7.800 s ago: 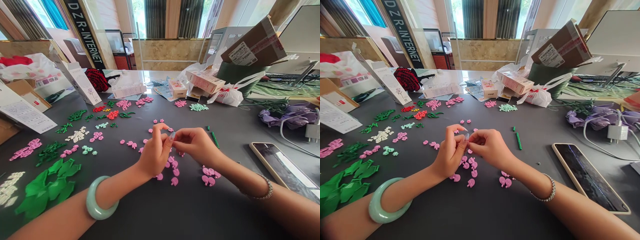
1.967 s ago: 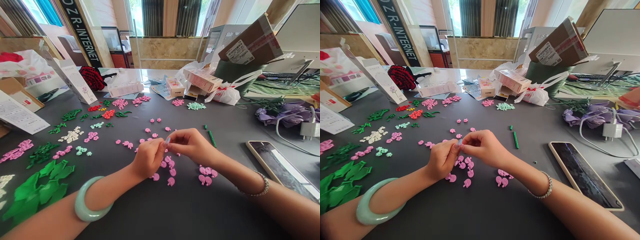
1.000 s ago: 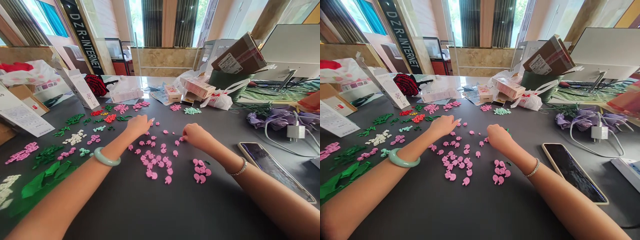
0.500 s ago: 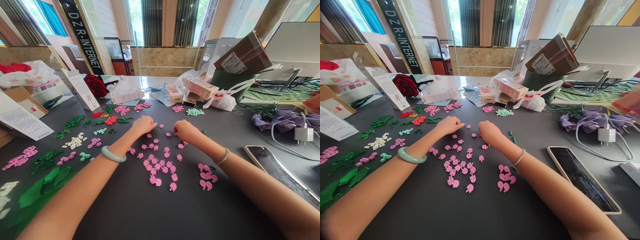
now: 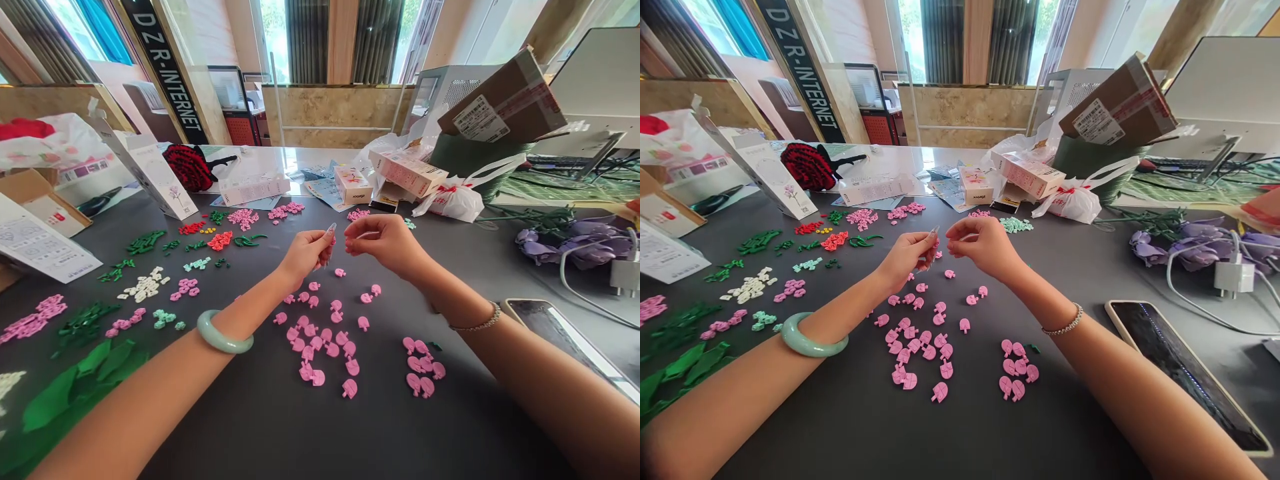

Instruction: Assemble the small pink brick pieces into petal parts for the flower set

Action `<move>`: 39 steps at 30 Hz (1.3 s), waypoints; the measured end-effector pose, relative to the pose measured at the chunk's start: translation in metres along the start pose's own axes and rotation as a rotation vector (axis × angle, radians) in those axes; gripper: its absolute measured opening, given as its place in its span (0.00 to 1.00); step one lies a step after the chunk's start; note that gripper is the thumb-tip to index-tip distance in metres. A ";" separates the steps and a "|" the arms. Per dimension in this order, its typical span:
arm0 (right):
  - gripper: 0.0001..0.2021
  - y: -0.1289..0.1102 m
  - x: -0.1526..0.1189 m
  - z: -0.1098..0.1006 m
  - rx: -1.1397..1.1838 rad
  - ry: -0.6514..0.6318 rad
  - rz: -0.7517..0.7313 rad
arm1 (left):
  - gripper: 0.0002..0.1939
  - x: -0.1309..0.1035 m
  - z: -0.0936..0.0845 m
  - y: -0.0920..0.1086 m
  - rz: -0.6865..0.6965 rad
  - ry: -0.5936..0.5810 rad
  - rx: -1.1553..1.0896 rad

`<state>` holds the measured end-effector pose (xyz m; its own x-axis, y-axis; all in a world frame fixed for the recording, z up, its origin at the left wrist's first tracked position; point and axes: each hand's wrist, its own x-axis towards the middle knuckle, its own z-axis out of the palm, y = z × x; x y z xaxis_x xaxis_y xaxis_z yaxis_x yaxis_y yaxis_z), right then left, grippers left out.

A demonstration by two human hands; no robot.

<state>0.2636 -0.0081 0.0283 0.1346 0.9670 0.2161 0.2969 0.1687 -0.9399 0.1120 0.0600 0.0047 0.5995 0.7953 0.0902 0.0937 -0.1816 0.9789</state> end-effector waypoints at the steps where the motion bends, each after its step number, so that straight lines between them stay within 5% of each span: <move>1: 0.06 -0.002 -0.002 0.001 0.005 0.008 0.001 | 0.20 -0.001 0.002 0.001 0.003 0.003 -0.024; 20: 0.08 -0.007 -0.008 0.008 0.072 -0.002 -0.067 | 0.21 -0.015 0.014 0.012 0.108 0.192 0.093; 28: 0.10 -0.008 -0.008 0.009 0.145 -0.006 -0.050 | 0.23 -0.019 0.013 0.012 0.266 0.305 0.274; 39: 0.11 -0.010 -0.011 0.013 0.095 0.011 -0.078 | 0.23 -0.022 0.016 0.011 0.272 0.307 0.284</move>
<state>0.2469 -0.0183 0.0317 0.1252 0.9481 0.2921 0.2161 0.2613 -0.9408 0.1128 0.0310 0.0107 0.3750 0.8228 0.4271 0.2047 -0.5228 0.8275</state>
